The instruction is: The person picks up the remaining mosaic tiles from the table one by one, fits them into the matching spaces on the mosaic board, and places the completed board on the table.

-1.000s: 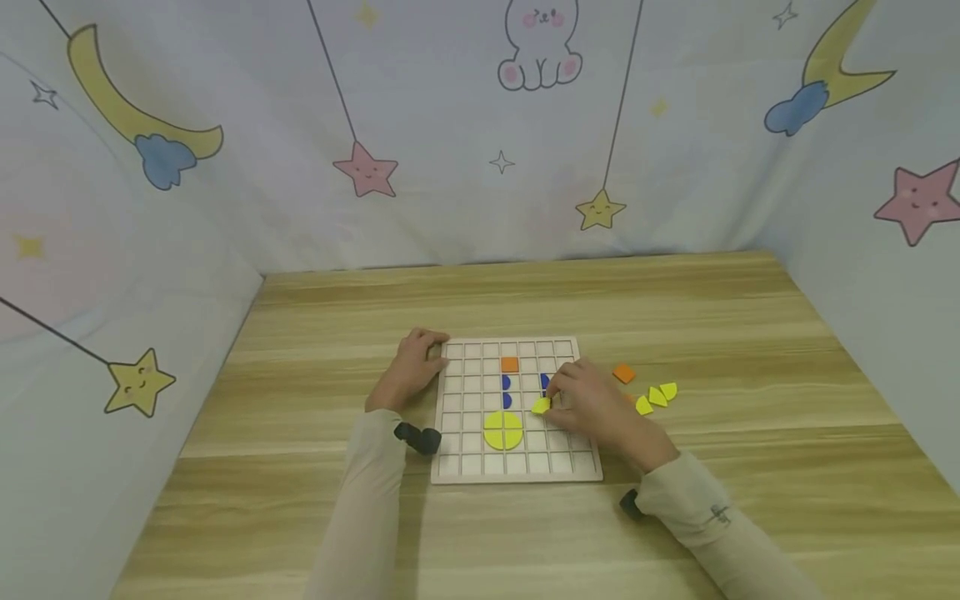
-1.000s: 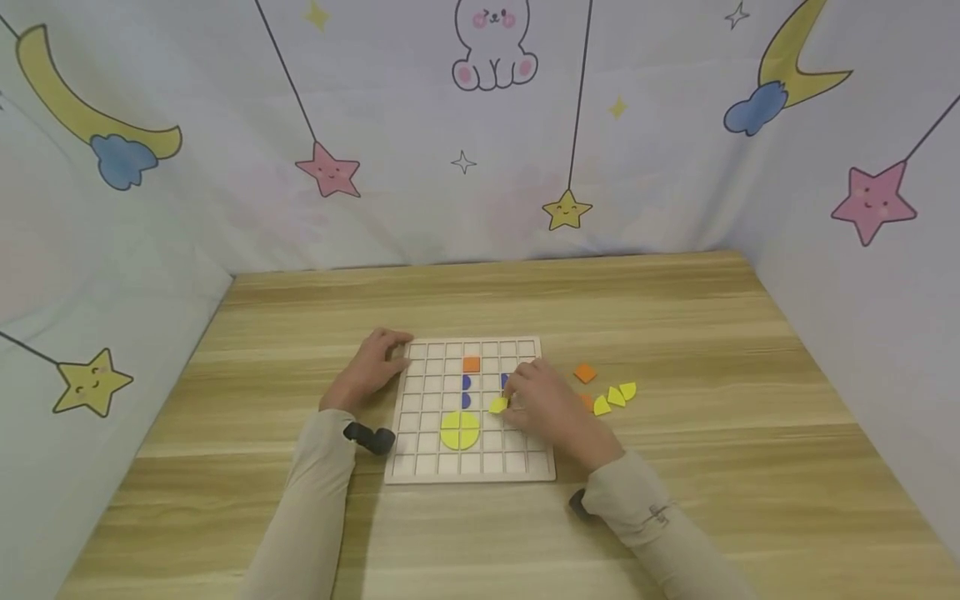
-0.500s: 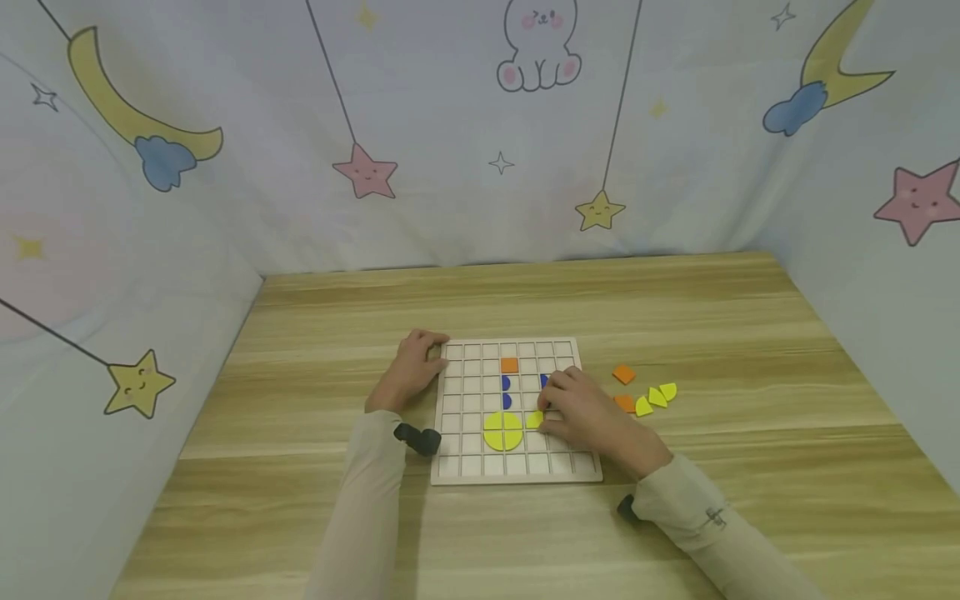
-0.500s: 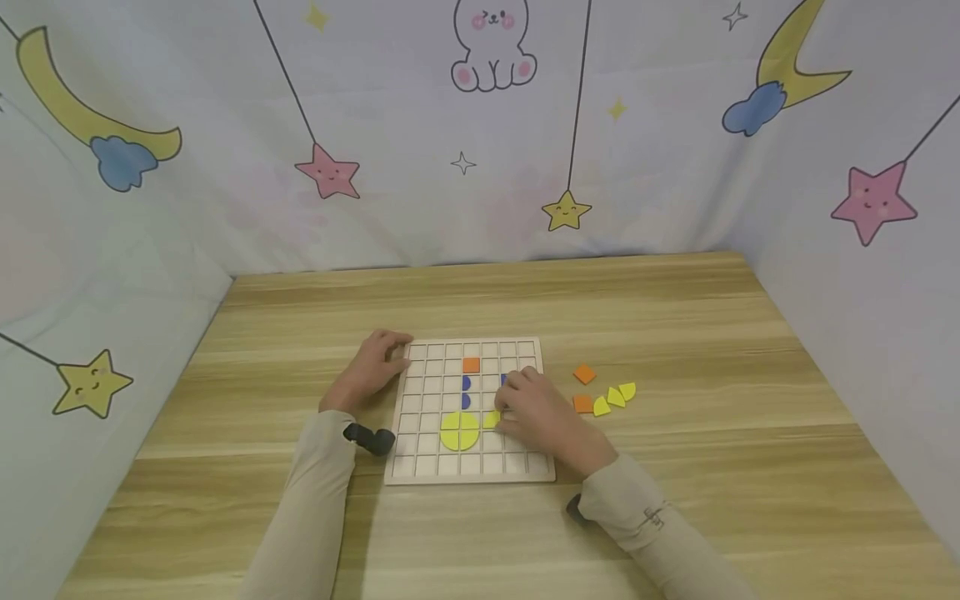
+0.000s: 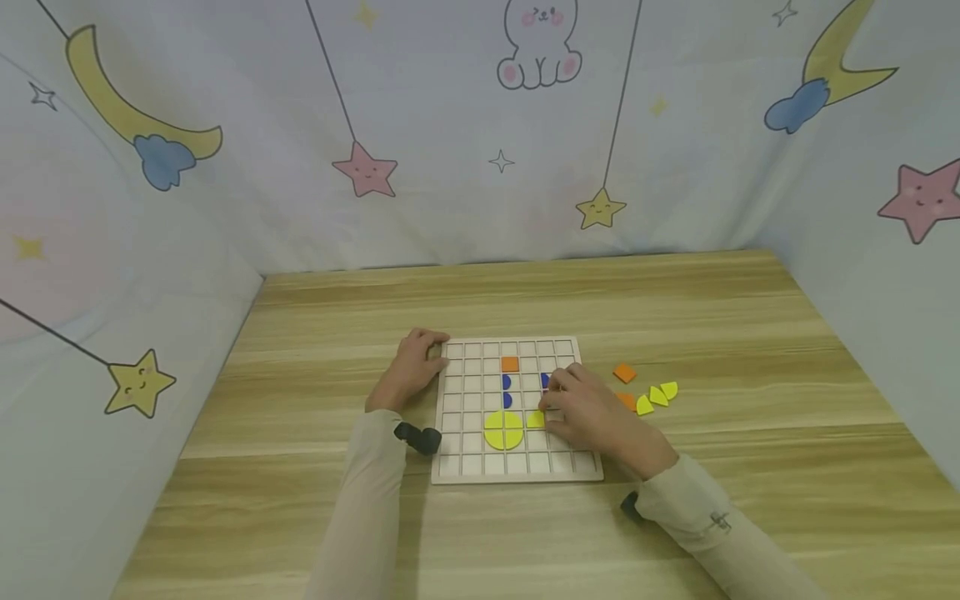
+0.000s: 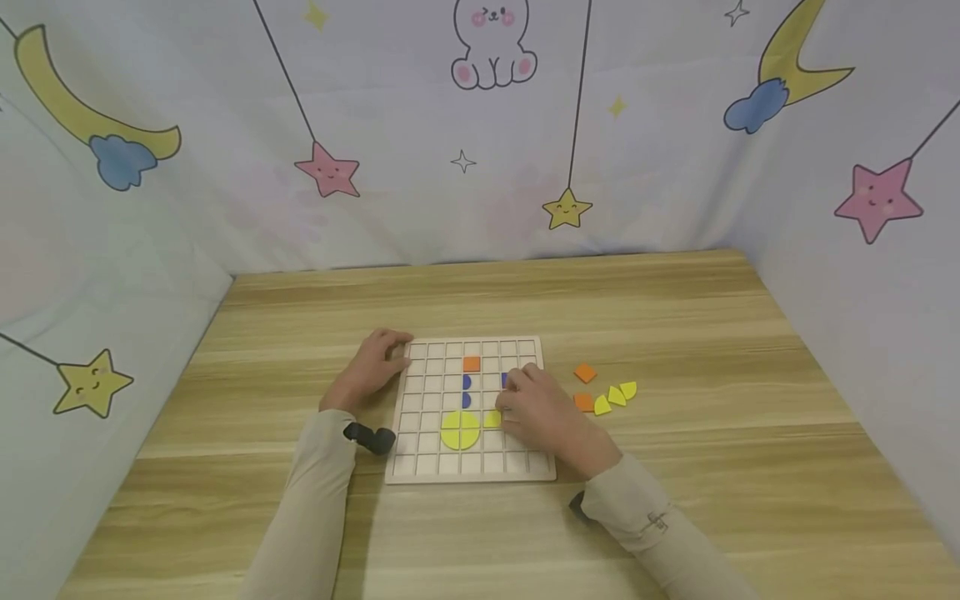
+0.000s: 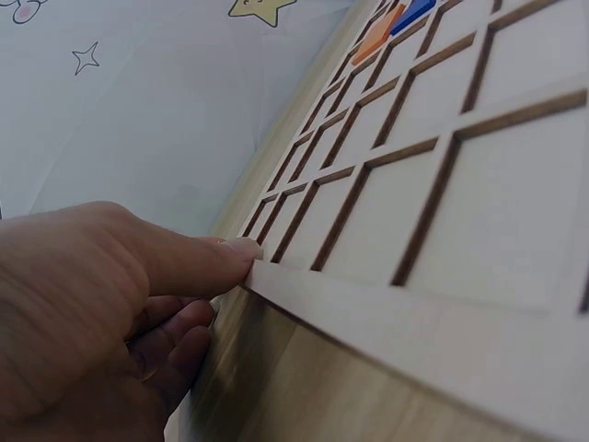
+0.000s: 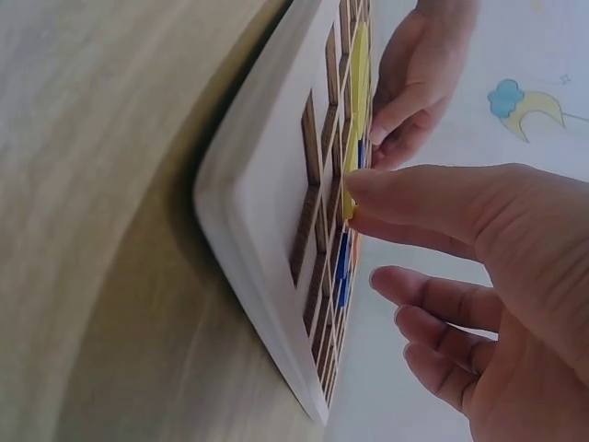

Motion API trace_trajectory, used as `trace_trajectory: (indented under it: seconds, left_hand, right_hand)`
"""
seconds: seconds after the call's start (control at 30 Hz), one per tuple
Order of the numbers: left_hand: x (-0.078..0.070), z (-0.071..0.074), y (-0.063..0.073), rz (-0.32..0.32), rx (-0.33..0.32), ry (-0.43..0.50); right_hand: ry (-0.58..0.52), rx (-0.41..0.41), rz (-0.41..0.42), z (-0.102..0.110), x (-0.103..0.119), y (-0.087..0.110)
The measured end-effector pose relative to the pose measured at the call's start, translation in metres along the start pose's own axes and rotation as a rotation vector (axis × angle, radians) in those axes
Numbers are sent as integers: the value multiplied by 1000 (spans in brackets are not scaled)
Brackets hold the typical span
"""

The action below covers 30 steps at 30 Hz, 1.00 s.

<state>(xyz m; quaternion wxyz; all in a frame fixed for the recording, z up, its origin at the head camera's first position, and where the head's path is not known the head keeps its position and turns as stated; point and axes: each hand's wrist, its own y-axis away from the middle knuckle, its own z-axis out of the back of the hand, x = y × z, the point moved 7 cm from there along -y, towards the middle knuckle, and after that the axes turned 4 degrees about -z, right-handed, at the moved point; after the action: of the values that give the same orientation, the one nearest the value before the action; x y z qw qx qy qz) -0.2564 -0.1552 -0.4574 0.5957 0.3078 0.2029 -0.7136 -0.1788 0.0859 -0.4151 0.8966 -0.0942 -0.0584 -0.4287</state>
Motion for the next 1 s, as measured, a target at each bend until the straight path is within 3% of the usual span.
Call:
trace_trajectory:
  seconds: [0.23, 0.73, 0.87, 1.0]
  left_hand:
    - [1, 0, -1, 7, -2, 5]
    - [0, 1, -1, 12, 7, 15]
    - [0, 0, 0, 14, 10, 13]
    - [0, 0, 0, 18, 11, 14]
  right_hand:
    - [72, 28, 14, 1, 2, 2]
    - [94, -20, 66, 6, 4, 5]
    - [68, -15, 23, 6, 0, 8]
    - [1, 2, -86, 8, -13, 12]
